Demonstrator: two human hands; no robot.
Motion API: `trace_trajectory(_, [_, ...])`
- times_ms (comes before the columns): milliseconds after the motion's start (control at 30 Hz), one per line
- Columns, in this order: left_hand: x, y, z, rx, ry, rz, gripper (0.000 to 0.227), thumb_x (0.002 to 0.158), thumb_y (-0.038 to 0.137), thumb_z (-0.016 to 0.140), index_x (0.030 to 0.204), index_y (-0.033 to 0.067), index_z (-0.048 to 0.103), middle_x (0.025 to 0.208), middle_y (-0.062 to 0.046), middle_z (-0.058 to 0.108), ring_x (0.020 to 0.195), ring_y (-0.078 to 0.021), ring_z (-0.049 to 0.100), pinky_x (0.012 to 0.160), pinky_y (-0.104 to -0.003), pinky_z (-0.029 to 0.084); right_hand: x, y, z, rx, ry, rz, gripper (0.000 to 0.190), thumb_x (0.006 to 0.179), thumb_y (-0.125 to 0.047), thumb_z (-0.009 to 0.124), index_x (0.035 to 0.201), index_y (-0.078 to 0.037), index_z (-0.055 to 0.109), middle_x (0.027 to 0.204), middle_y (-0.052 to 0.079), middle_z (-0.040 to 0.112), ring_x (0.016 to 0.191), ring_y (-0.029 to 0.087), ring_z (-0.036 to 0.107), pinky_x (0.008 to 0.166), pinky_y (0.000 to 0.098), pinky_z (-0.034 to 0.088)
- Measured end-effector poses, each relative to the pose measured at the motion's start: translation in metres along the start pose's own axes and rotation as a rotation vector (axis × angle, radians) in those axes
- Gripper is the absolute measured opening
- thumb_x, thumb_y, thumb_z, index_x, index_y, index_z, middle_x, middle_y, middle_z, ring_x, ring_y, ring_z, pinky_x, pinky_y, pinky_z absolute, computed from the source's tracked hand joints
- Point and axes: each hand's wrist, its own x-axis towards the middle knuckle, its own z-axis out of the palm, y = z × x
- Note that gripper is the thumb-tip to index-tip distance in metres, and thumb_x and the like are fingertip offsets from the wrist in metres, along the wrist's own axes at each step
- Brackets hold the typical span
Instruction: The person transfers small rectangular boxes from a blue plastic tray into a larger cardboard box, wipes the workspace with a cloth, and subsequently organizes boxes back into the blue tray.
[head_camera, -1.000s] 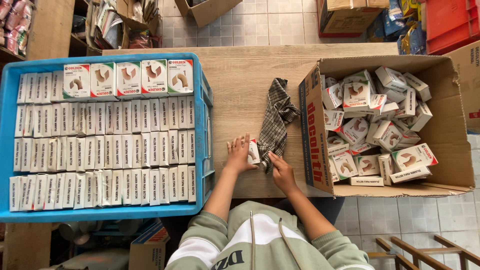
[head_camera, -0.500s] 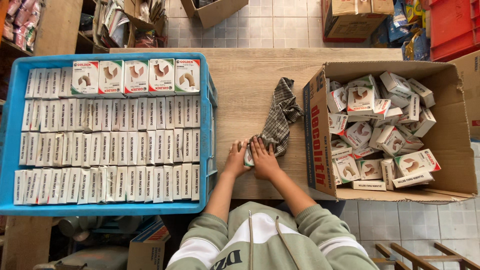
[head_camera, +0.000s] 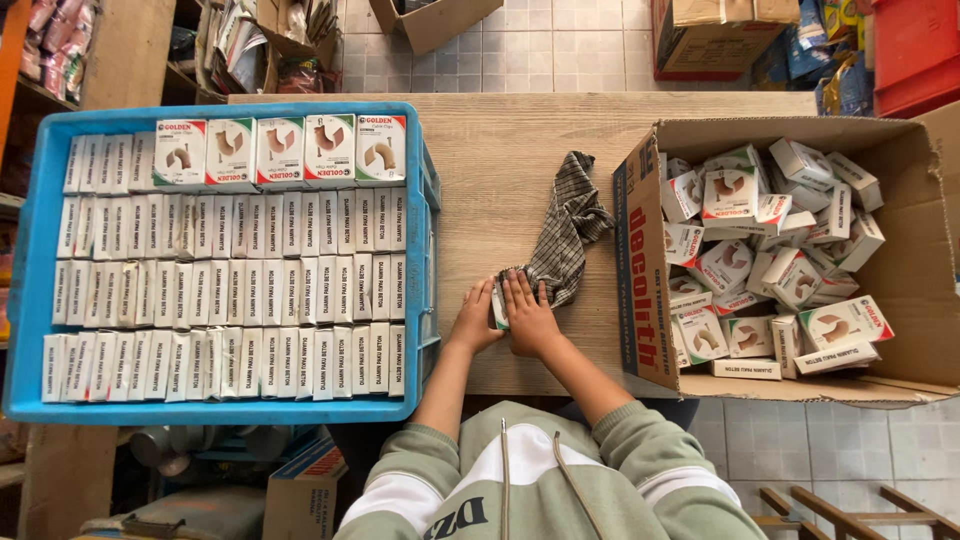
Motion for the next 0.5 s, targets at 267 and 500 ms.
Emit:
trace_trajectory(267, [0.004, -0.016, 0.010, -0.043, 0.035, 0.020, 0.113, 0.051, 0.013, 0.080, 0.151, 0.0071, 0.029, 0.148, -0.018, 0.035, 0.139, -0.0388, 0.036, 0.115, -0.058, 0.025, -0.031, 0.016, -0.002, -0.051, 0.074, -0.276, 0.105, 0.063, -0.014, 0.065, 0.154, -0.008, 0.014, 0.162, 0.013, 0.010, 0.149, 0.026, 0.012, 0.110, 0.0635, 0.018])
trace_trajectory(500, [0.004, -0.017, 0.014, -0.108, 0.084, 0.006, 0.109, 0.051, 0.009, 0.076, 0.150, 0.0060, 0.031, 0.146, -0.020, 0.037, 0.139, -0.0397, 0.036, 0.116, -0.056, 0.025, 0.001, -0.011, 0.010, -0.064, 0.292, -0.144, 0.073, 0.080, -0.020, 0.054, 0.149, -0.006, 0.033, 0.158, 0.015, 0.026, 0.148, 0.031, 0.018, 0.109, 0.0650, 0.016])
